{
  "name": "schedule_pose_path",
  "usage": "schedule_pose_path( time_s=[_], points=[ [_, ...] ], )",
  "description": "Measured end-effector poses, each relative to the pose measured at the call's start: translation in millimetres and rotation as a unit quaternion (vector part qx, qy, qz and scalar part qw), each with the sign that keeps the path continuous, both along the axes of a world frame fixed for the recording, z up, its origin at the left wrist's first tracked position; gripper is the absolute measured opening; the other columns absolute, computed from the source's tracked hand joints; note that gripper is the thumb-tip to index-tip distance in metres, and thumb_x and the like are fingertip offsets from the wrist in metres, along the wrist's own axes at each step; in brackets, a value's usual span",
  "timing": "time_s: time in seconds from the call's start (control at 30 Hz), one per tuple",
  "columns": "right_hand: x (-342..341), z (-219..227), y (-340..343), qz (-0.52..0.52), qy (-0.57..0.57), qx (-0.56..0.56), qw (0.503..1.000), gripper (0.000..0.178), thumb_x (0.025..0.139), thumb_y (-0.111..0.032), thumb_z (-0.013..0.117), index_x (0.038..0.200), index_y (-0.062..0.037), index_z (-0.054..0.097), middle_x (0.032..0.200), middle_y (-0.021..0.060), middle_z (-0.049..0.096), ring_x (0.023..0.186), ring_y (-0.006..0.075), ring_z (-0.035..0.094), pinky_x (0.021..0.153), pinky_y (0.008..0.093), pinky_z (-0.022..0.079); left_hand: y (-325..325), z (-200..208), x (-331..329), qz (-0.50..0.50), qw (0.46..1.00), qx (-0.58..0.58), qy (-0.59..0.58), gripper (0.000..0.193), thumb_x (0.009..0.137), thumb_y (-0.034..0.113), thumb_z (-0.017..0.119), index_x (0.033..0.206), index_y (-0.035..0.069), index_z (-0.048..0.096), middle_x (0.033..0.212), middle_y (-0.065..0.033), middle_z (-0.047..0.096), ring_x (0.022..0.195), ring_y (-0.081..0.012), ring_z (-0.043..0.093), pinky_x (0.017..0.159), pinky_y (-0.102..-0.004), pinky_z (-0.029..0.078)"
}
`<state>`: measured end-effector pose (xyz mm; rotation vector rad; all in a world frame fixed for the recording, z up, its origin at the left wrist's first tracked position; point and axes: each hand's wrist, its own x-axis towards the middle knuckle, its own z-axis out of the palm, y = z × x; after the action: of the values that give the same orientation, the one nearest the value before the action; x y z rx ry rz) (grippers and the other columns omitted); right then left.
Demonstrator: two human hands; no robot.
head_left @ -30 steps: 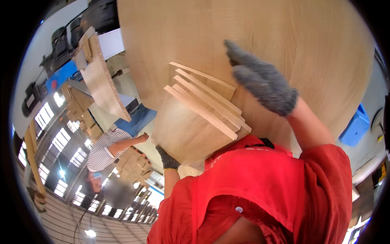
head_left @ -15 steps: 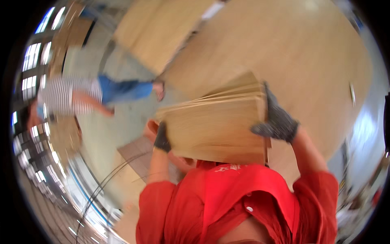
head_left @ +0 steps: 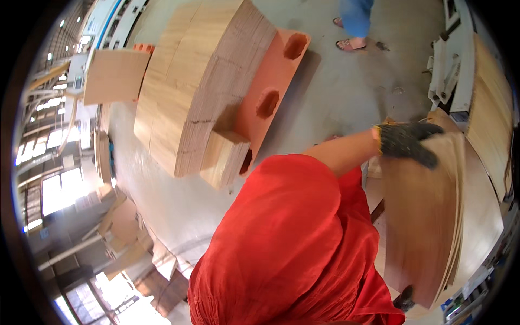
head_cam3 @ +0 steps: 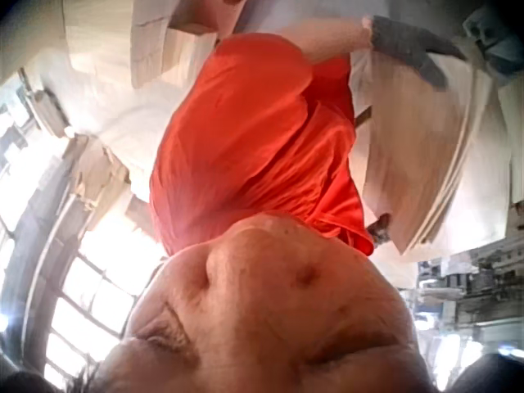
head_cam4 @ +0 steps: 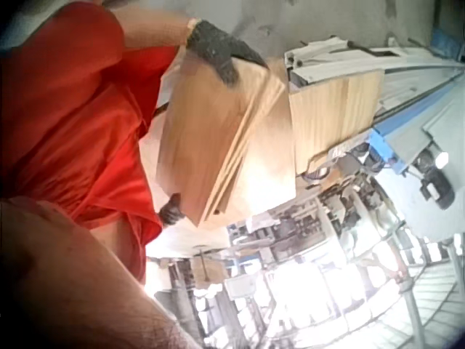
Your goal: The person repeatedly picks up light-colored wood planks from a workbench and stacks them onto a growing pile on an orange pallet. They handle the planks one by one, occasionally flipping them to align the stack, and continue this process throughout the clip.
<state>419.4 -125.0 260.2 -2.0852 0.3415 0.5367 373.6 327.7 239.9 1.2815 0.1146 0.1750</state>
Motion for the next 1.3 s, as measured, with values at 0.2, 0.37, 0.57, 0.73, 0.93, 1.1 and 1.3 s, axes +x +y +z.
schedule_pose_path(
  time_s=[0.2,0.37,0.57,0.73,0.93,1.1,1.3],
  points=[
    [7.2,-8.9,14.0,0.026,-0.006,-0.012,1.0,0.055,0.086,-0.023,0.064,0.13,0.0006,0.042,0.125,0.0132,0.051,0.11,0.0238,0.051,0.093,0.0384,0.044,-40.8,-26.3,0.6,0.056,0.967,0.185,-0.168,0.114,0.053,0.051,0.088,0.14,-0.002,0.035,0.138,-0.0228,0.042,0.13,-0.0328,0.04,0.107,-0.04,0.033],
    [13.1,-15.6,19.1,0.029,0.007,-0.03,0.999,0.052,0.087,-0.023,0.062,0.13,0.0002,0.043,0.126,0.0126,0.051,0.11,0.0238,0.051,0.093,0.0386,0.044,-48.7,-41.8,-10.6,0.087,0.955,0.203,-0.2,0.116,0.046,0.058,0.087,0.134,-0.003,0.042,0.132,-0.023,0.047,0.125,-0.0354,0.044,0.106,-0.0401,0.034],
    [7.4,-20.1,25.2,0.022,0.014,-0.038,0.999,0.049,0.089,-0.022,0.06,0.13,-0.0004,0.043,0.126,0.012,0.051,0.111,0.0237,0.051,0.094,0.0388,0.044,-46.6,-39.6,-24.4,0.097,0.947,0.188,-0.243,0.117,0.043,0.06,0.086,0.132,-0.003,0.044,0.127,-0.022,0.051,0.12,-0.0358,0.048,0.104,-0.0416,0.036],
    [2.7,-23.4,32.5,0.006,0.016,-0.039,0.999,0.047,0.09,-0.022,0.059,0.129,-0.0008,0.044,0.127,0.0114,0.051,0.112,0.0237,0.051,0.094,0.039,0.044,-41.0,-42.3,-32.3,0.116,0.927,0.236,-0.268,0.124,0.045,0.062,0.084,0.138,-0.005,0.036,0.13,-0.0237,0.047,0.121,-0.0371,0.046,0.104,-0.0425,0.035],
    [-35.5,-9.7,24.0,-0.056,0.004,0.007,0.998,0.044,0.092,-0.021,0.057,0.129,-0.0013,0.044,0.127,0.0107,0.052,0.113,0.0236,0.051,0.094,0.0393,0.044,-20.3,-37.9,-27.8,-0.038,0.911,0.259,-0.318,0.122,0.051,0.055,0.084,0.142,-0.004,0.028,0.142,-0.0244,0.036,0.127,-0.0384,0.04,0.107,-0.0466,0.031],
    [-126.7,-12.9,51.6,-0.18,-0.041,0.073,0.98,0.041,0.093,-0.021,0.056,0.128,-0.0017,0.045,0.128,0.0102,0.052,0.113,0.0236,0.051,0.094,0.0395,0.044,-6.1,-33.4,-22.5,-0.188,0.92,0.262,-0.221,0.113,0.06,0.047,0.082,0.14,-0.009,0.026,0.14,-0.0278,0.033,0.131,-0.0448,0.033,0.11,-0.0523,0.024],
    [-179.2,-62.0,120.4,-0.217,-0.121,0.179,0.952,0.037,0.093,-0.015,0.052,0.128,-0.0027,0.045,0.129,0.013,0.052,0.114,0.0292,0.051,0.094,0.0444,0.043,-18.2,-40.3,-36.7,-0.286,0.893,0.326,-0.12,0.1,0.057,0.036,0.085,0.134,-0.001,0.034,0.132,-0.0194,0.043,0.119,-0.0345,0.044,0.104,-0.0458,0.032]
  ],
)
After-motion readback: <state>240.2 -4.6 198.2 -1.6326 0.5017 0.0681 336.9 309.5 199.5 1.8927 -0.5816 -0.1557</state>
